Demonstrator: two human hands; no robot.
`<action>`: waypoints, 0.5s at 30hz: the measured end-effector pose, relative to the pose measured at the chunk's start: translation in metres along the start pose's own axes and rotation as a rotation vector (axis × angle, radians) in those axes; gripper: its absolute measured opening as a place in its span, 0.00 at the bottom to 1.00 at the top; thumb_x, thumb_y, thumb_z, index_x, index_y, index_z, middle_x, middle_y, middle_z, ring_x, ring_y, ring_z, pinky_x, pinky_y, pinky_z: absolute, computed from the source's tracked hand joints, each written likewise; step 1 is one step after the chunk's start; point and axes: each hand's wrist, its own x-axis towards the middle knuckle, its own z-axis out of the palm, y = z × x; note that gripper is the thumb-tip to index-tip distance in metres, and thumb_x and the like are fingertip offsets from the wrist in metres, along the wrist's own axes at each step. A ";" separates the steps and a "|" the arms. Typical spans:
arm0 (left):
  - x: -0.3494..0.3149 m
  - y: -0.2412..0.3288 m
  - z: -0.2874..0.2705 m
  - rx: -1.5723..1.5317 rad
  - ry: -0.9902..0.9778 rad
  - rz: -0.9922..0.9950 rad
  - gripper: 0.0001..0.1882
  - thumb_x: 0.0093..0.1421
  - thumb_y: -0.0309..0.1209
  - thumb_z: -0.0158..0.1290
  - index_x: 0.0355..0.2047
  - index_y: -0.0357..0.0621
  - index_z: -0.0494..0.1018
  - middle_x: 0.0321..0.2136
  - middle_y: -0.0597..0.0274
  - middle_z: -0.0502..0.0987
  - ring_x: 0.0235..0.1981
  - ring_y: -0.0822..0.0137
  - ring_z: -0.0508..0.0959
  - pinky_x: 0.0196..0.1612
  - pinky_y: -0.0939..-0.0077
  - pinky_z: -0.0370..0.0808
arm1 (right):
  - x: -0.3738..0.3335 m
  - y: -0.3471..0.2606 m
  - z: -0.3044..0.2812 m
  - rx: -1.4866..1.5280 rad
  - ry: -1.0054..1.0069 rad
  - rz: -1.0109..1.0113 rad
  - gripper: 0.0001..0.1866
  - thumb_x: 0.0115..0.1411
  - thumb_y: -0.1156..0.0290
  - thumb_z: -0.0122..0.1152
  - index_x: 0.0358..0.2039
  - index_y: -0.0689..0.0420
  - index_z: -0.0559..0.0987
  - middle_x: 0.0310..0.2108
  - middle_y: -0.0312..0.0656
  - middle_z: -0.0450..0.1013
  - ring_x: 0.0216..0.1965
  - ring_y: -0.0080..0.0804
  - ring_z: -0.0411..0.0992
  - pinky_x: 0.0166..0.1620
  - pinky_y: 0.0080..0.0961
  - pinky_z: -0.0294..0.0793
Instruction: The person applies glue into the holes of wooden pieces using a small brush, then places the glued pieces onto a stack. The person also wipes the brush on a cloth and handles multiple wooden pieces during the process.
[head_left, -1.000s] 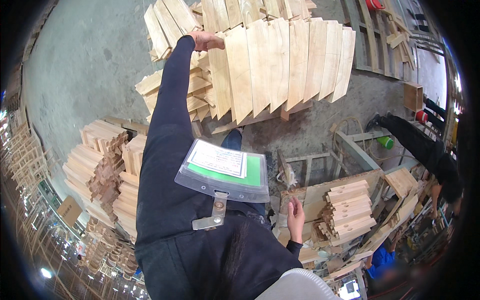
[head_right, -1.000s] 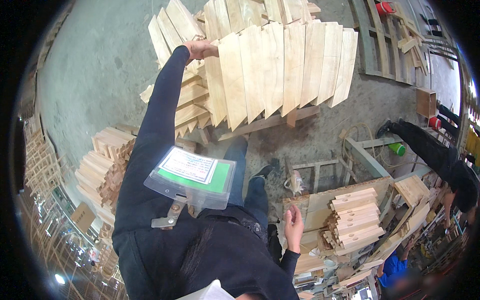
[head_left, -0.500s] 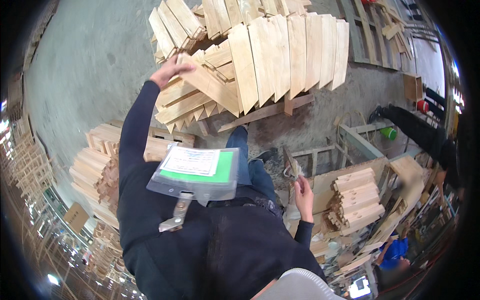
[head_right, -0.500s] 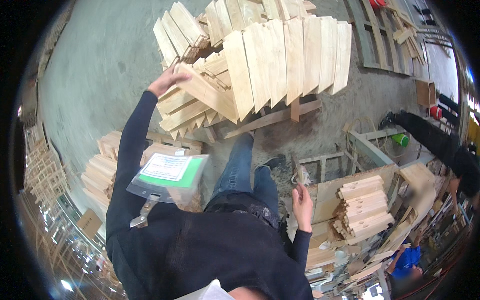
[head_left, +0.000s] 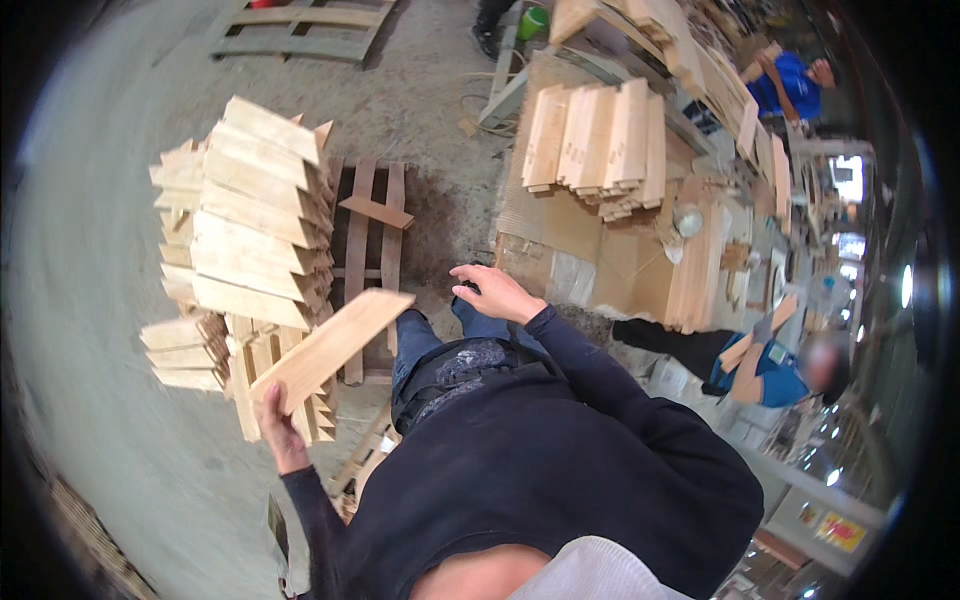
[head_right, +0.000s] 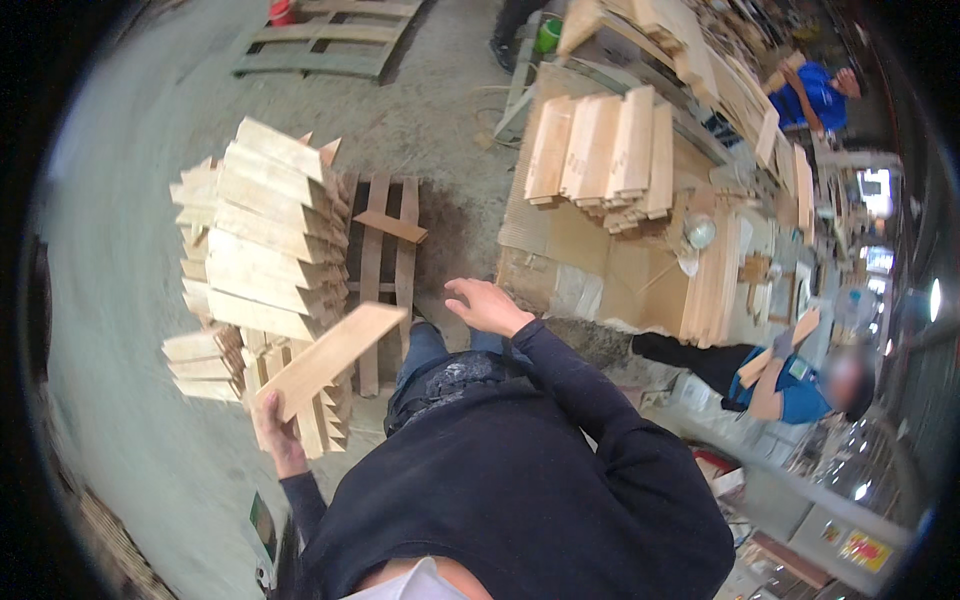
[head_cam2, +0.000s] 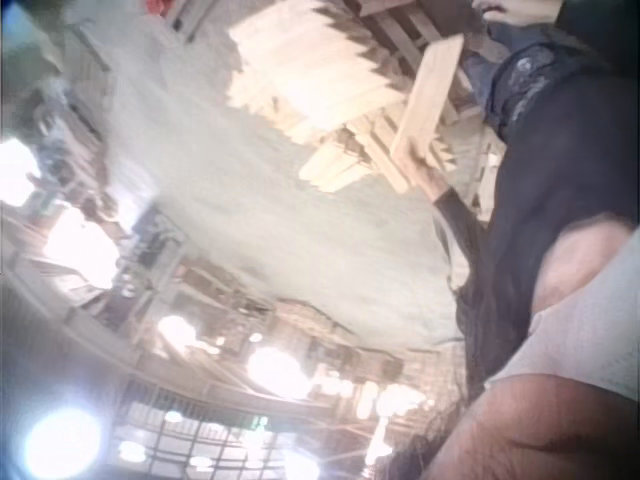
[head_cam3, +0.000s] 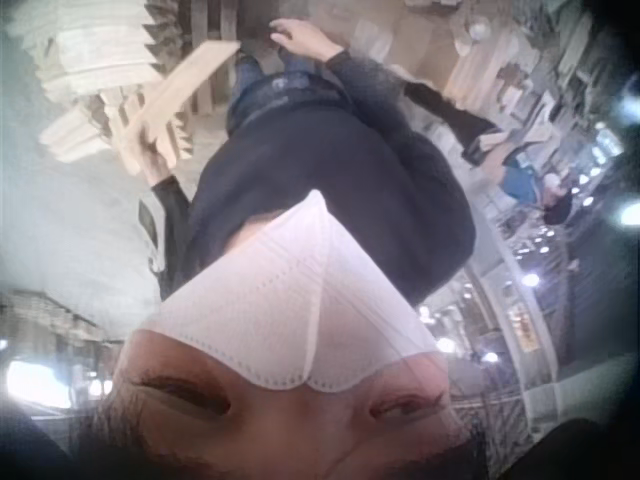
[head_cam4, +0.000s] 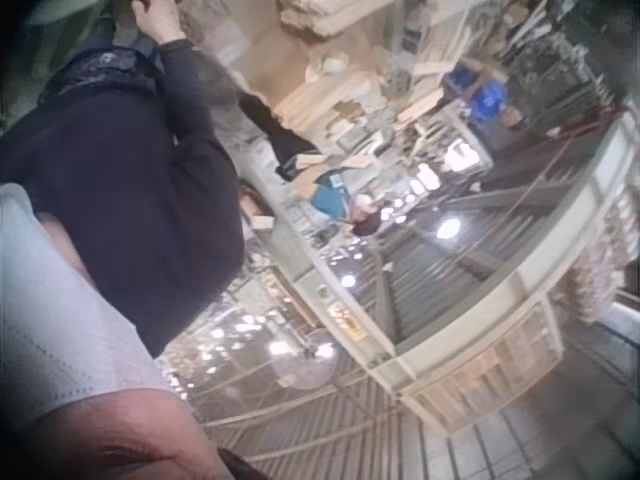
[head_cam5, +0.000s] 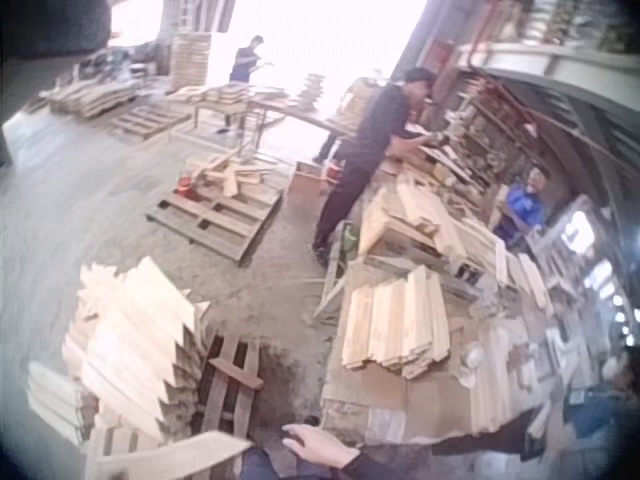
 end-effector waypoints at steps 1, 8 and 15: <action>0.002 -0.006 0.028 -0.045 -0.046 0.004 0.18 0.54 0.33 0.57 0.45 0.40 0.72 0.43 0.61 0.75 0.46 0.69 0.75 0.49 0.73 0.72 | -0.007 0.009 -0.007 0.023 0.031 0.005 0.20 0.60 0.63 0.53 0.50 0.60 0.71 0.44 0.50 0.73 0.48 0.45 0.71 0.50 0.35 0.70; 0.019 -0.040 0.276 -0.134 -0.487 0.061 0.18 0.53 0.38 0.57 0.44 0.50 0.71 0.44 0.66 0.73 0.48 0.72 0.69 0.49 0.65 0.65 | -0.068 0.051 -0.053 0.188 0.295 0.118 0.20 0.59 0.63 0.54 0.50 0.59 0.72 0.46 0.50 0.73 0.47 0.46 0.71 0.50 0.35 0.69; -0.031 -0.109 0.495 -0.231 -0.590 -0.048 0.14 0.50 0.38 0.62 0.34 0.51 0.72 0.23 0.73 0.72 0.24 0.74 0.73 0.35 0.76 0.70 | -0.130 0.087 -0.095 0.352 0.486 0.214 0.20 0.61 0.63 0.53 0.51 0.60 0.71 0.46 0.51 0.73 0.49 0.44 0.71 0.49 0.32 0.70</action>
